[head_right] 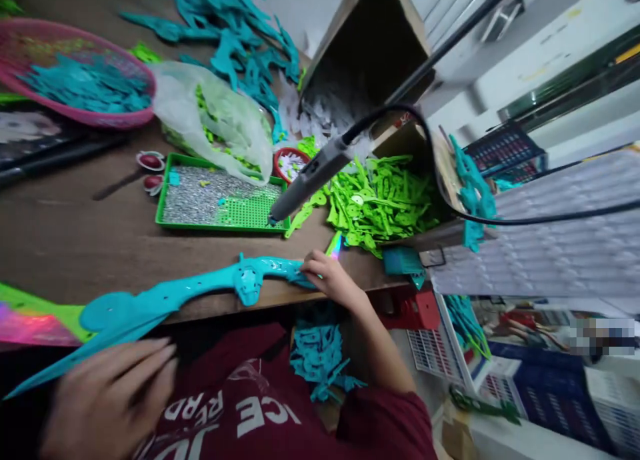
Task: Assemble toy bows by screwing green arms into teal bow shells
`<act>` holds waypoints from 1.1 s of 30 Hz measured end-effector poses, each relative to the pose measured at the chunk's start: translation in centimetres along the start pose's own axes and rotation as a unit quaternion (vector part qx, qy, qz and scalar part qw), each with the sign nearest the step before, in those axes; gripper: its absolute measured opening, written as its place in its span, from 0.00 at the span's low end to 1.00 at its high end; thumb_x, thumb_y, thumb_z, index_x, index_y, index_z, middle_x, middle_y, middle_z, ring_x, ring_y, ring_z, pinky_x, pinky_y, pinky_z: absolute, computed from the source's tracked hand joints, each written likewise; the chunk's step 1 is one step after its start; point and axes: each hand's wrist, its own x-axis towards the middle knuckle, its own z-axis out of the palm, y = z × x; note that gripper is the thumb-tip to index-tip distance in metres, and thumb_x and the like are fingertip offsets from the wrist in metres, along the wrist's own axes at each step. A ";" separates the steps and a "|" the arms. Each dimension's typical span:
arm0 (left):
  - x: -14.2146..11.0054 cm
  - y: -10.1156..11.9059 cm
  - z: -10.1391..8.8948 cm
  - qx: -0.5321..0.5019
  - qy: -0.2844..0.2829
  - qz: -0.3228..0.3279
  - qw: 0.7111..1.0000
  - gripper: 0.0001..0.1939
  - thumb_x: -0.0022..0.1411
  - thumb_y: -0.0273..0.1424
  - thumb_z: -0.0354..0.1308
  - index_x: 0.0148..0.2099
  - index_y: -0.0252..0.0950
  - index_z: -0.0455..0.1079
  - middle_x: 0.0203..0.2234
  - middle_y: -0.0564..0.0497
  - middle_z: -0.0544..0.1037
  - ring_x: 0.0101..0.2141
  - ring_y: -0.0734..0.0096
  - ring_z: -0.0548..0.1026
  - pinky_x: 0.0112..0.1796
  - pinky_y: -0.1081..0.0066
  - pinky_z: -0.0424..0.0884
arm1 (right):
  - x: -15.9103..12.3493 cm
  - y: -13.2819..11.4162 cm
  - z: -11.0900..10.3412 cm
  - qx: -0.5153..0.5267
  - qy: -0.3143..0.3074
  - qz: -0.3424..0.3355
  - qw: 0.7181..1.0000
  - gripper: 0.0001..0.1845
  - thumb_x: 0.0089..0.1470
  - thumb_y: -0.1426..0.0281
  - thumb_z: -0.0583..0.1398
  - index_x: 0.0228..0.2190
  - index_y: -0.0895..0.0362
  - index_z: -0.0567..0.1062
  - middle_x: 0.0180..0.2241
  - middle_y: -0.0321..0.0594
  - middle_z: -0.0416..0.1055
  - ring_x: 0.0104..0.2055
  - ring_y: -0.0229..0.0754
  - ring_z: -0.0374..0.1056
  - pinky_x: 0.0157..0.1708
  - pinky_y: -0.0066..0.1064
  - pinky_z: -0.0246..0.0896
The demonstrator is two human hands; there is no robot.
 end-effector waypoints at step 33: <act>12.2 5.9 11.0 0.293 -0.145 0.179 0.928 0.24 0.65 0.33 0.54 0.60 0.28 0.62 0.47 0.35 0.74 0.50 0.47 0.70 0.46 0.55 0.71 | 1.3 2.2 1.4 -0.130 -0.072 -0.118 0.982 0.10 0.67 0.73 0.52 0.43 0.58 0.73 0.39 0.46 0.67 0.40 0.40 0.63 0.38 0.28 0.63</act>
